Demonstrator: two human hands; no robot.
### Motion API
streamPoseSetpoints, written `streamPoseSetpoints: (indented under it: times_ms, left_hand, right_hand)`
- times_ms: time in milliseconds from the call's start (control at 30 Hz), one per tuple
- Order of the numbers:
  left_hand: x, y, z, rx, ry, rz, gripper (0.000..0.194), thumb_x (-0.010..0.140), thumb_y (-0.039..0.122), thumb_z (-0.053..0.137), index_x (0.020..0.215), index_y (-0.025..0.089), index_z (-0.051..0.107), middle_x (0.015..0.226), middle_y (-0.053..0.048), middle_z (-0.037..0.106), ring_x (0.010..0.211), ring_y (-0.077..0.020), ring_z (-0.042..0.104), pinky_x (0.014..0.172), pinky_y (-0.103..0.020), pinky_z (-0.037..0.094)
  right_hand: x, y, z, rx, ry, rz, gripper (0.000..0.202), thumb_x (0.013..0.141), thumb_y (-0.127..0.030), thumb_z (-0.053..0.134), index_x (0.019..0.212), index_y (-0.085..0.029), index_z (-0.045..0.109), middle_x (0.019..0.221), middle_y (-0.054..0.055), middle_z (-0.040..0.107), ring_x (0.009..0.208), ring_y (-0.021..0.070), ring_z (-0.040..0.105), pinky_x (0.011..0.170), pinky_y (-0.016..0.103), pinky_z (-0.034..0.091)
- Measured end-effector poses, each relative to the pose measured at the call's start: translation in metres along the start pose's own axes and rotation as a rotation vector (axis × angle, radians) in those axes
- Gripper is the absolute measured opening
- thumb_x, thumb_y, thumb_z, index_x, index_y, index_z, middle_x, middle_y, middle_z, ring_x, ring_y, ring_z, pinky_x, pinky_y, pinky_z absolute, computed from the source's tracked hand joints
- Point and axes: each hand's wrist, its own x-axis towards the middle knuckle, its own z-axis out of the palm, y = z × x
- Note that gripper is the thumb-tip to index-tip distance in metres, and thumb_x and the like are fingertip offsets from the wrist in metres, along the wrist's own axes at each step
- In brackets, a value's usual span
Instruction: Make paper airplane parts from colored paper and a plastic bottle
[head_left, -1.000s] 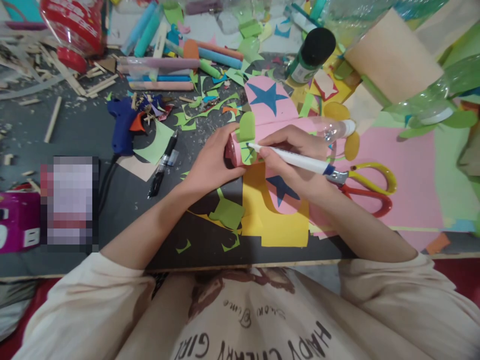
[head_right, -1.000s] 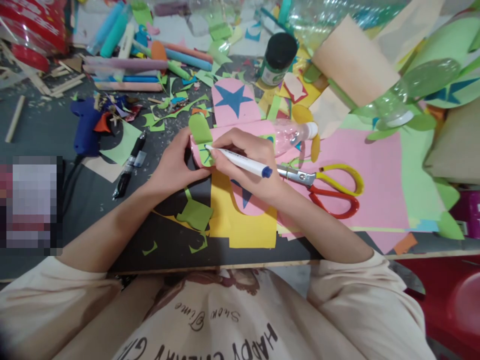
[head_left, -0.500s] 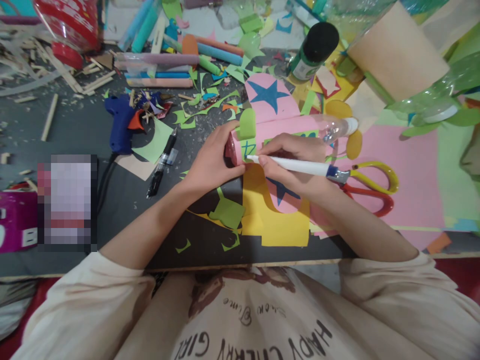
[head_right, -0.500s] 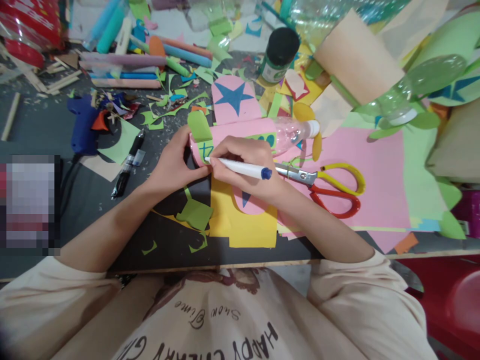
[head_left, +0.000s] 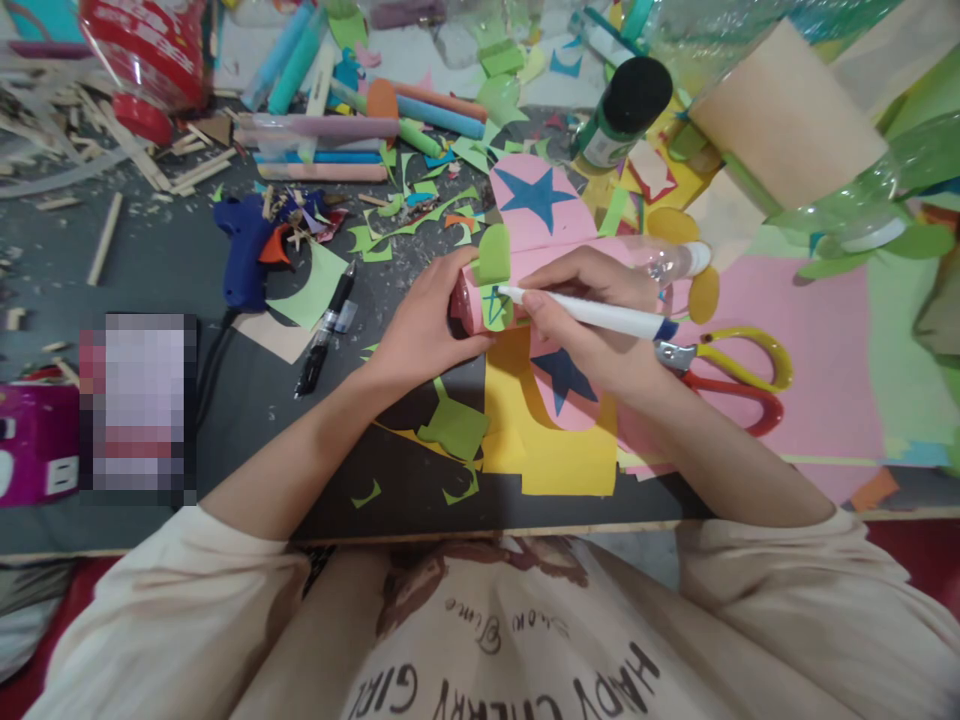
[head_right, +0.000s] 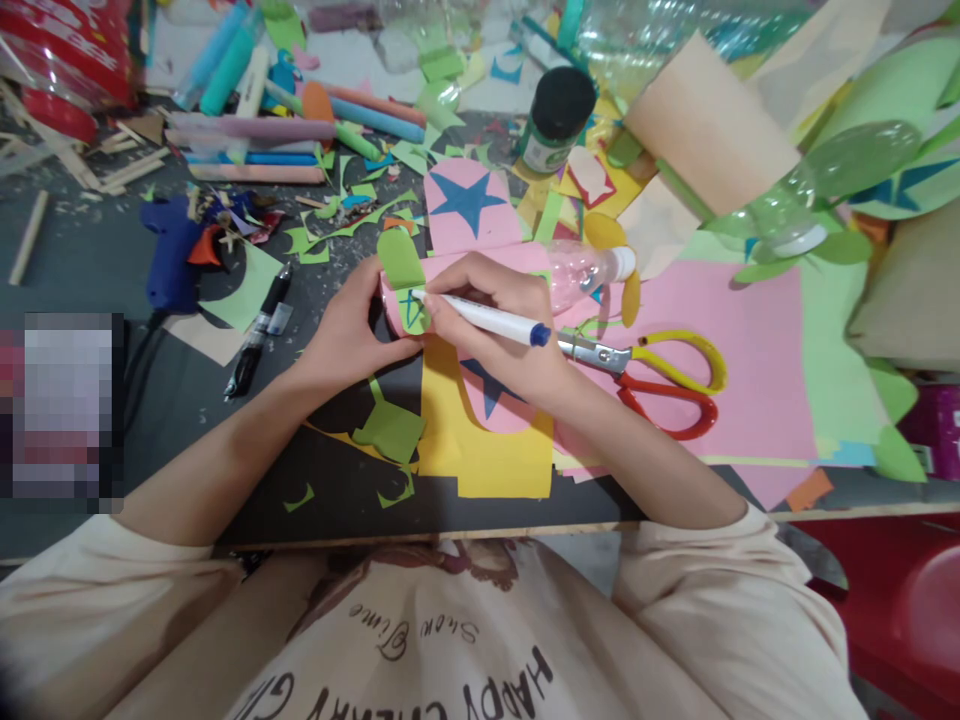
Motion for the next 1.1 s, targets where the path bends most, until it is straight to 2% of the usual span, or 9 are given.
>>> streamPoseSetpoints:
  times_ms: [300, 433, 567, 733, 1000, 1100]
  left_hand:
    - [-0.0002, 0.0017, -0.0006, -0.018, 0.003, -0.019, 0.067, 0.074, 0.035, 0.073, 0.132, 0.024, 0.041, 0.130, -0.010, 0.057, 0.120, -0.0299, 0.056, 0.100, -0.041, 0.046]
    - [0.0004, 0.0028, -0.0002, -0.011, 0.011, -0.022, 0.067, 0.074, 0.034, 0.074, 0.132, 0.025, 0.042, 0.130, -0.010, 0.057, 0.119, -0.0297, 0.056, 0.098, -0.041, 0.047]
    - [0.0002, 0.0034, -0.0006, -0.003, 0.005, -0.025, 0.067, 0.075, 0.036, 0.074, 0.132, 0.024, 0.042, 0.132, -0.010, 0.056, 0.121, -0.0296, 0.055, 0.099, -0.041, 0.047]
    - [-0.0007, 0.0025, -0.0011, -0.007, -0.003, -0.027, 0.067, 0.077, 0.043, 0.073, 0.132, 0.024, 0.042, 0.134, -0.011, 0.055, 0.123, -0.0301, 0.054, 0.101, -0.042, 0.046]
    - [-0.0009, 0.0016, -0.0011, -0.014, -0.004, -0.036, 0.066, 0.077, 0.046, 0.073, 0.132, 0.024, 0.042, 0.132, -0.011, 0.056, 0.122, -0.0302, 0.055, 0.099, -0.042, 0.046]
    - [-0.0005, 0.0021, -0.0006, -0.018, 0.005, -0.027, 0.066, 0.076, 0.044, 0.074, 0.131, 0.024, 0.043, 0.132, -0.011, 0.056, 0.122, -0.0299, 0.054, 0.100, -0.041, 0.046]
  right_hand:
    - [0.0014, -0.0025, 0.0000, 0.044, 0.022, -0.018, 0.004, 0.086, -0.025, 0.066, 0.083, -0.026, 0.063, 0.076, -0.001, 0.071, 0.059, 0.0131, 0.064, 0.055, 0.029, 0.055]
    - [0.0002, -0.0007, -0.0004, -0.015, 0.007, 0.004, 0.005, 0.087, -0.029, 0.064, 0.082, -0.027, 0.064, 0.076, 0.000, 0.071, 0.064, 0.0158, 0.065, 0.057, 0.031, 0.055]
    - [-0.0011, 0.0009, -0.0004, -0.027, 0.011, 0.013, 0.015, 0.087, -0.034, 0.064, 0.075, -0.025, 0.060, 0.068, -0.001, 0.066, 0.058, 0.0145, 0.060, 0.053, 0.030, 0.051]
    - [0.0006, 0.0014, -0.0006, -0.024, 0.017, -0.060, 0.023, 0.084, -0.026, 0.065, 0.065, -0.024, 0.051, 0.058, -0.003, 0.059, 0.050, 0.0123, 0.052, 0.047, 0.029, 0.043]
    - [0.0027, 0.0002, -0.0044, -0.072, -0.082, -0.046, 0.025, 0.082, -0.023, 0.060, 0.061, -0.025, 0.046, 0.056, -0.002, 0.055, 0.050, 0.0133, 0.049, 0.046, 0.031, 0.039]
    - [0.0030, 0.0010, -0.0036, 0.021, -0.041, -0.054, 0.024, 0.082, -0.023, 0.060, 0.062, -0.025, 0.046, 0.054, -0.004, 0.054, 0.048, 0.0121, 0.048, 0.045, 0.029, 0.038]
